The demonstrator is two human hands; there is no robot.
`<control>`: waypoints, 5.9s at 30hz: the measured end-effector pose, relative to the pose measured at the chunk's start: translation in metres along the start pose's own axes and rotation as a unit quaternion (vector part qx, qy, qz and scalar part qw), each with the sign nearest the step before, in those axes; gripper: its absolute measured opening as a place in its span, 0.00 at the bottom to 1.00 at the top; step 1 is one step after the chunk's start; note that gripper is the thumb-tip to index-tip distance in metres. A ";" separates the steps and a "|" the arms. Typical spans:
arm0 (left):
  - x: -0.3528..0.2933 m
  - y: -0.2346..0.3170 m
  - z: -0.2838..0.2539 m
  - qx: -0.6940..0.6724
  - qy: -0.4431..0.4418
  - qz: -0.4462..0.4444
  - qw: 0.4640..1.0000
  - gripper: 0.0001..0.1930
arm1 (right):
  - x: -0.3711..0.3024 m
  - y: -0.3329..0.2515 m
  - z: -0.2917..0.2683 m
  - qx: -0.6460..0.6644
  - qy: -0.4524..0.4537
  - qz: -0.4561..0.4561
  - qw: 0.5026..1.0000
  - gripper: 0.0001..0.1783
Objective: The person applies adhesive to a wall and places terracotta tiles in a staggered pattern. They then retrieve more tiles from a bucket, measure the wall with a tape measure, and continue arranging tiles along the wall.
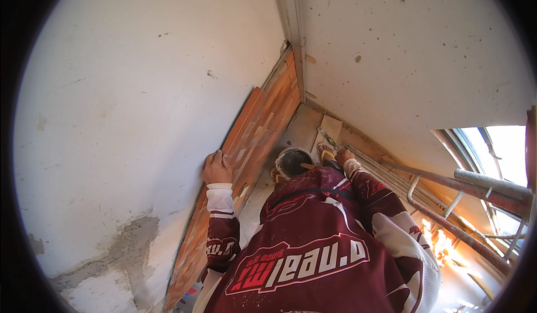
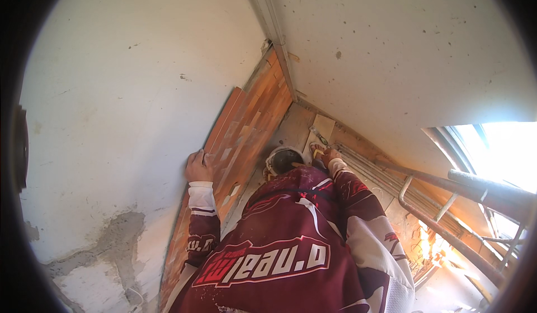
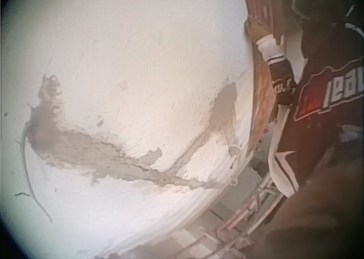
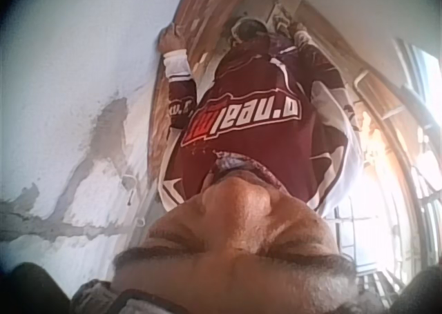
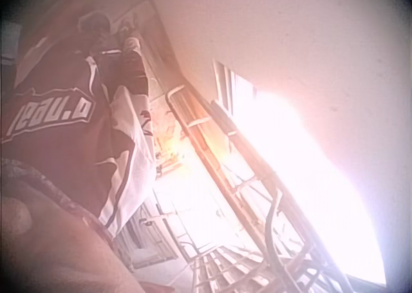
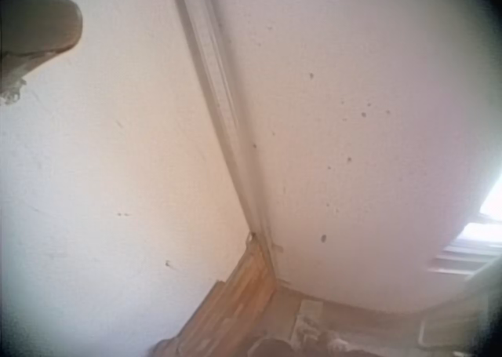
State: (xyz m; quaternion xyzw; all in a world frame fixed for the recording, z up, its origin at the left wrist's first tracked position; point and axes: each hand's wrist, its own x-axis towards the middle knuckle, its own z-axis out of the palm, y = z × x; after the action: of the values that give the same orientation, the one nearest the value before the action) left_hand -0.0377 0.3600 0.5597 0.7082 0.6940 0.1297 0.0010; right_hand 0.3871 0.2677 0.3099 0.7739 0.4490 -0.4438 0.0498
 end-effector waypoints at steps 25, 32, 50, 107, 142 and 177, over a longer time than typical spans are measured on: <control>-0.057 0.029 -0.029 -0.151 0.081 0.093 0.981 0.13 | -0.044 0.003 0.003 0.028 -0.115 -0.160 0.980 0.23; -0.154 0.042 0.037 -0.305 -0.216 -0.134 0.918 0.15 | -0.045 0.022 -0.027 0.066 -0.228 -0.253 0.938 0.20; -0.254 0.172 0.066 -0.368 -0.197 -0.386 0.822 0.12 | 0.055 0.032 -0.046 -0.132 -0.528 -0.388 0.744 0.28; -0.628 0.205 0.072 -0.349 0.014 -0.612 0.710 0.14 | -0.098 0.093 0.066 -0.531 -0.326 -0.295 0.724 0.40; -0.479 0.252 -0.269 -0.909 0.206 0.221 0.288 0.11 | -0.096 0.091 0.047 -0.455 -0.114 -0.447 0.762 0.22; -0.460 0.274 -0.282 -0.824 0.133 0.338 0.436 0.15 | -0.095 0.096 0.042 -0.449 -0.121 -0.367 0.806 0.29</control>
State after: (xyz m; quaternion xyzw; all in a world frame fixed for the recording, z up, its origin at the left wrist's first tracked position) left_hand 0.1781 -0.1528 0.7984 0.5251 -0.0438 0.7226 0.4476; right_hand 0.4122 0.1289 0.3234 0.3827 0.8389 -0.2679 0.2795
